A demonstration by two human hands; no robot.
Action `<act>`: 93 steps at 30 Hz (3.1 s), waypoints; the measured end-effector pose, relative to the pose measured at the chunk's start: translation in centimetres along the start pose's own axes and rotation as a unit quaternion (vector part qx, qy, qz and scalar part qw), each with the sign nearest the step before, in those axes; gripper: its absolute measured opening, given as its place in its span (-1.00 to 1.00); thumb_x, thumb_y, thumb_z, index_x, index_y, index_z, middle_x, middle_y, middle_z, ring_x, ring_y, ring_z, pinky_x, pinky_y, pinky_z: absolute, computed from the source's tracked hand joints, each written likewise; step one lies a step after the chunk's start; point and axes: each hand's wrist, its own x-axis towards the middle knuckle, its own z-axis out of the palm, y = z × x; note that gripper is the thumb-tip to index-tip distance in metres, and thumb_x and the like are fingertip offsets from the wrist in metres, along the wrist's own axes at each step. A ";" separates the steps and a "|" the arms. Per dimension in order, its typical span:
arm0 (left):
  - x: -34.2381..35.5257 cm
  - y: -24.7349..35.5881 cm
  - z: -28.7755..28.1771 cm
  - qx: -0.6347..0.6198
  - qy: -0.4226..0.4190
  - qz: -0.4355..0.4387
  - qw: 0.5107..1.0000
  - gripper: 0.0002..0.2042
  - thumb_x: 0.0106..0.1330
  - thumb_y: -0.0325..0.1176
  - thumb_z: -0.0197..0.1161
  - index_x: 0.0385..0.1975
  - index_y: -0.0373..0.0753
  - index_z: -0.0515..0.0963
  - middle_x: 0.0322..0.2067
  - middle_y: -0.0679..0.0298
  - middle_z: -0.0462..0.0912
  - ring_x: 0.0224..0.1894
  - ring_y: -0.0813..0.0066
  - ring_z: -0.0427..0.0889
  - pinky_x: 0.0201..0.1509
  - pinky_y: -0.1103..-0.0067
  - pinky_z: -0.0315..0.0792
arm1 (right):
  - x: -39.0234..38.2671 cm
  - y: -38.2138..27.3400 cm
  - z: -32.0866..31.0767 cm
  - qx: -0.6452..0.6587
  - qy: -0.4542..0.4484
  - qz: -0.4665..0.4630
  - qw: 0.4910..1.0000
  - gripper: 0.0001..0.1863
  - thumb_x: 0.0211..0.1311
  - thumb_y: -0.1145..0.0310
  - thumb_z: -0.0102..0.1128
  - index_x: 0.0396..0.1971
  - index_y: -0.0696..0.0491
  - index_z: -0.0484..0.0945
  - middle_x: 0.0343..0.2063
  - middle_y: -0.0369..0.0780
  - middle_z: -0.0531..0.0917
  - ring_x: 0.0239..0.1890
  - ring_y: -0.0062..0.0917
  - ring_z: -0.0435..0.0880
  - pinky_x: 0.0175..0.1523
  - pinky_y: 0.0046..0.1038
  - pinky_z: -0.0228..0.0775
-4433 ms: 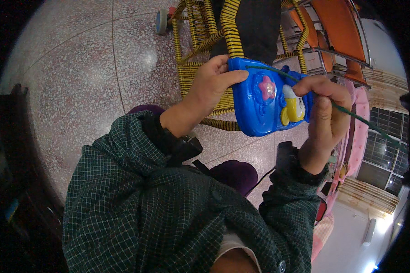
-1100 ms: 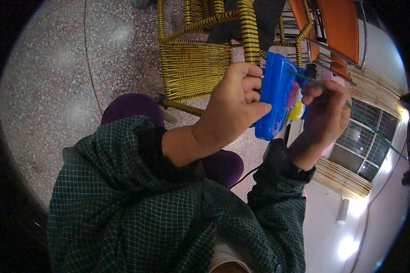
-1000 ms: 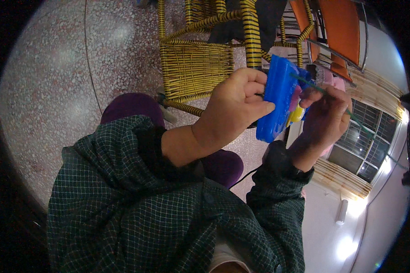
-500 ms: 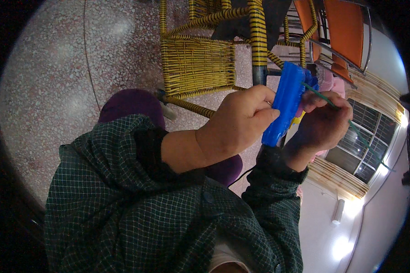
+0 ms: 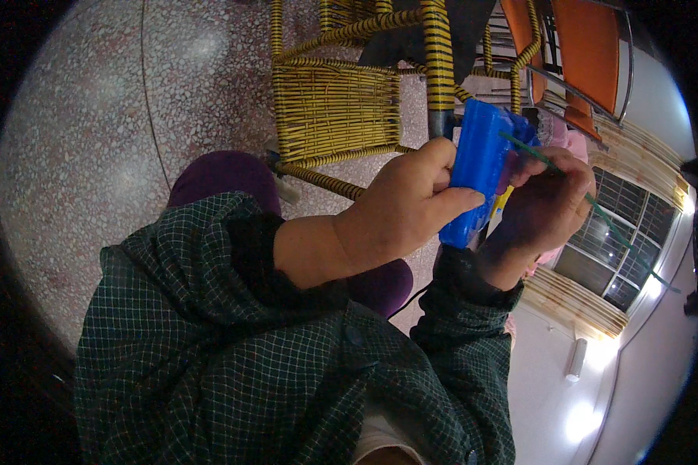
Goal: The person cleans a child's wicker chair with a blue cloth, then uses a green zip tie to secure the blue plastic tray to the chair frame. The person threads the zip tie through the tray and around the frame, tightens it, and opens a drawer to retrieve additional items.
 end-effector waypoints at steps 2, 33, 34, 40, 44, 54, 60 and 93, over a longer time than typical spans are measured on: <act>0.2 0.1 0.0 0.009 0.004 0.005 1.000 -0.81 0.16 -0.47 0.14 -0.42 -0.29 0.22 -0.57 0.27 0.49 -0.55 0.71 0.42 -0.57 0.70 0.31 | 0.2 0.0 0.0 -0.020 -0.019 -0.004 1.000 -0.65 0.30 0.19 -0.23 -0.40 0.22 0.36 -0.59 -0.02 0.49 -0.66 -0.41 0.45 -0.56 -0.45 0.35; 0.1 -1.3 -0.4 0.015 -0.009 -0.062 0.998 -0.74 0.17 -0.45 0.11 -0.17 -0.34 0.30 -0.41 0.21 0.56 -0.50 0.57 0.54 -0.53 0.69 0.41 | 0.2 -0.2 0.7 -0.155 -0.051 0.011 0.986 -0.66 0.31 0.20 -0.23 -0.46 0.18 0.35 -0.70 -0.14 0.46 -0.76 -0.54 0.39 -0.69 -0.60 0.22; 0.1 -1.3 -0.4 0.011 -0.009 -0.058 0.998 -0.74 0.17 -0.45 0.11 -0.17 -0.34 0.29 -0.42 0.21 0.56 -0.50 0.57 0.54 -0.53 0.69 0.41 | 0.4 -0.3 0.7 -0.134 -0.038 0.049 0.989 -0.65 0.31 0.19 -0.24 -0.46 0.18 0.35 -0.70 -0.14 0.47 -0.75 -0.55 0.39 -0.69 -0.61 0.22; 0.1 -1.2 -0.6 -0.014 -0.007 -0.064 0.998 -0.74 0.17 -0.45 0.10 -0.16 -0.34 0.29 -0.44 0.23 0.55 -0.50 0.58 0.52 -0.53 0.69 0.40 | 0.1 -0.1 1.4 -0.136 -0.001 0.073 0.988 -0.64 0.31 0.17 -0.23 -0.48 0.17 0.35 -0.69 -0.16 0.48 -0.76 -0.57 0.39 -0.69 -0.62 0.22; 0.2 -1.3 -0.6 -0.010 -0.015 -0.059 0.998 -0.74 0.17 -0.45 0.10 -0.16 -0.33 0.29 -0.44 0.24 0.54 -0.50 0.59 0.51 -0.53 0.70 0.39 | 0.2 0.0 1.3 -0.110 0.019 0.102 0.988 -0.65 0.30 0.17 -0.21 -0.47 0.16 0.35 -0.67 -0.17 0.49 -0.74 -0.58 0.39 -0.68 -0.63 0.22; 0.4 -1.7 -0.8 0.010 0.002 -0.062 0.998 -0.73 0.16 -0.44 0.13 -0.17 -0.34 0.31 -0.46 0.25 0.54 -0.53 0.61 0.51 -0.54 0.70 0.40 | -0.3 0.7 1.1 -0.132 0.002 0.041 0.990 -0.65 0.30 0.17 -0.20 -0.45 0.17 0.37 -0.67 -0.15 0.50 -0.71 -0.57 0.41 -0.65 -0.64 0.24; 0.4 -1.3 -0.7 -0.015 0.005 -0.062 0.998 -0.75 0.16 -0.44 0.13 -0.19 -0.35 0.32 -0.48 0.23 0.55 -0.54 0.59 0.53 -0.54 0.70 0.42 | -0.3 0.4 0.9 -0.020 0.041 0.113 0.993 -0.66 0.32 0.20 -0.23 -0.40 0.18 0.40 -0.65 -0.15 0.52 -0.73 -0.55 0.41 -0.63 -0.61 0.27; 0.5 -1.0 -1.0 -0.037 -0.006 -0.063 0.997 -0.80 0.16 -0.46 0.12 -0.24 -0.34 0.35 -0.46 0.22 0.55 -0.53 0.53 0.54 -0.50 0.67 0.44 | -2.5 0.3 0.5 -0.229 -0.061 -0.118 0.964 -0.62 0.27 0.21 -0.22 -0.44 0.22 0.46 -0.52 -0.13 0.52 -0.53 -0.50 0.45 -0.39 -0.53 0.28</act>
